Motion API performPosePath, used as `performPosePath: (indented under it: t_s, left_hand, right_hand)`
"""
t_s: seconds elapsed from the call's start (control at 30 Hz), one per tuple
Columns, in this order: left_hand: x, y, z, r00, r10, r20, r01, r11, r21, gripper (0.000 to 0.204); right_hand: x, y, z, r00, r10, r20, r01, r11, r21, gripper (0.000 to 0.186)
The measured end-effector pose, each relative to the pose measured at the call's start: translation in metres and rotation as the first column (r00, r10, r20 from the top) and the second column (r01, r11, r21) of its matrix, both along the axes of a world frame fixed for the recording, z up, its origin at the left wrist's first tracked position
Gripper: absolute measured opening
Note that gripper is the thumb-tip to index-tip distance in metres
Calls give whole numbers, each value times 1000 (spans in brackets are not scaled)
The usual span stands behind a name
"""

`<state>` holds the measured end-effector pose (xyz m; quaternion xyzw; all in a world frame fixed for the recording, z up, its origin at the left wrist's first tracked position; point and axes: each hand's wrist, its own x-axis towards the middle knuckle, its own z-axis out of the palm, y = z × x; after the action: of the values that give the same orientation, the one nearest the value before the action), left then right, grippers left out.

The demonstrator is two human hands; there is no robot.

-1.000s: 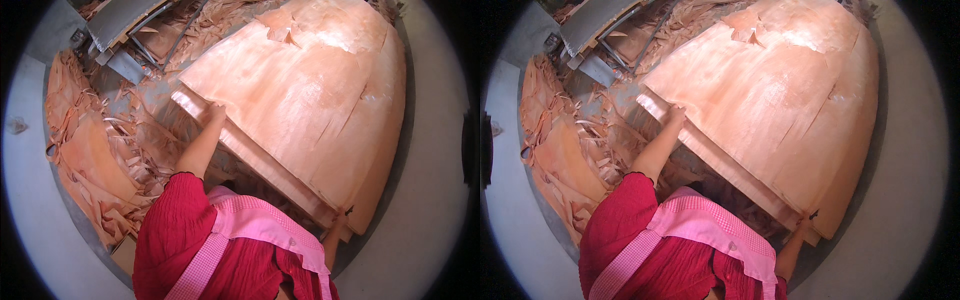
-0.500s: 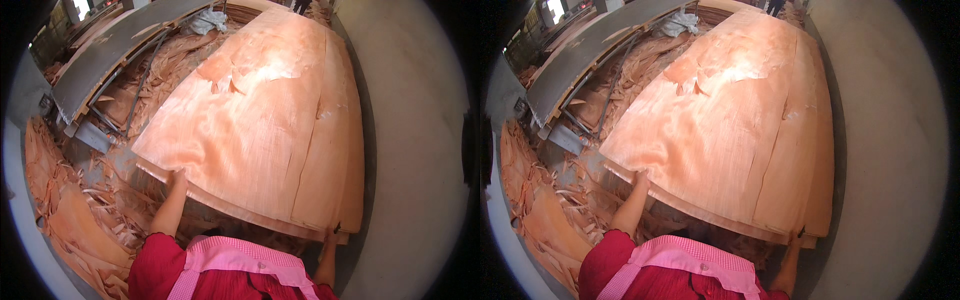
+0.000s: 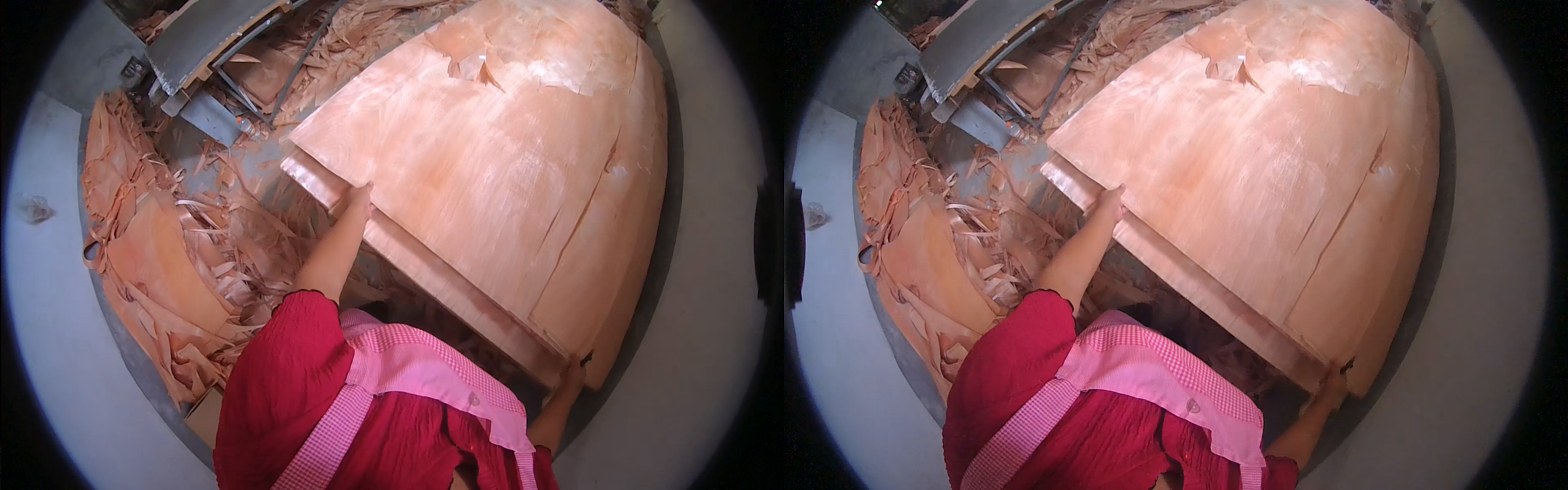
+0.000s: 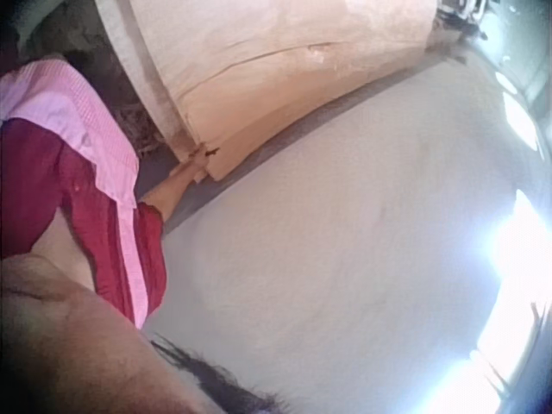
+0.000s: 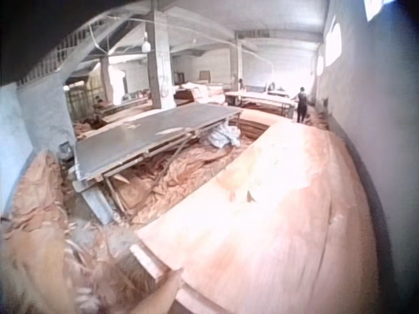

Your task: The person lays a thin sheet of wood over a stack, cuts sections with a utility knife, and applies tape to the surface. They use a long stick to flip and align the large sheets of wood veneer.

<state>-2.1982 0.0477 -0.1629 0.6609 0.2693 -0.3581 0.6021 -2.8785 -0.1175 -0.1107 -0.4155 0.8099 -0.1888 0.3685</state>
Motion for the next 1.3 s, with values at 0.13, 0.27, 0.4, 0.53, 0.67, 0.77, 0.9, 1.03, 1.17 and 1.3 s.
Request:
performPosePath:
  t_s: [0.13,0.27,0.4,0.53,0.67,0.77,0.9,1.03,1.17,1.3]
  left_hand:
    - [60,40,-83,946,-45,321,-58,951,304,41]
    - [57,-2,-91,967,-55,250,101,979,-177,48]
    - [59,10,-103,976,37,213,1,985,-175,46]
    - [48,4,-76,987,127,99,-99,965,-242,40]
    - [41,1,-64,972,181,152,-117,928,-354,36]
    - [50,-6,-54,959,196,205,-105,916,-387,35]
    - [47,-19,-35,976,191,99,-174,972,-160,33]
    - [41,-15,-35,975,155,159,-162,986,27,29]
    - [63,12,-67,975,179,128,-185,982,34,26]
    - [44,24,-57,992,-17,129,-1,991,136,27]
  right_hand:
    - [41,-15,-5,994,105,-33,-108,991,-78,26]
    - [51,-6,-1,989,-95,113,102,993,-60,22]
    - [61,-4,-1,989,-76,124,88,992,-91,28]
    - [41,7,-4,975,-132,176,156,979,-130,24]
    - [41,15,-16,974,-148,170,174,973,-154,22]
    - [33,-14,-26,984,-103,145,127,978,-164,23]
    - [56,-27,-10,984,-18,177,56,976,-212,28]
    - [47,-11,-9,972,-129,197,150,984,-95,29]
    - [53,-7,-14,976,-83,204,102,991,-87,27]
    - [45,-10,-25,980,-68,185,80,995,-58,27]
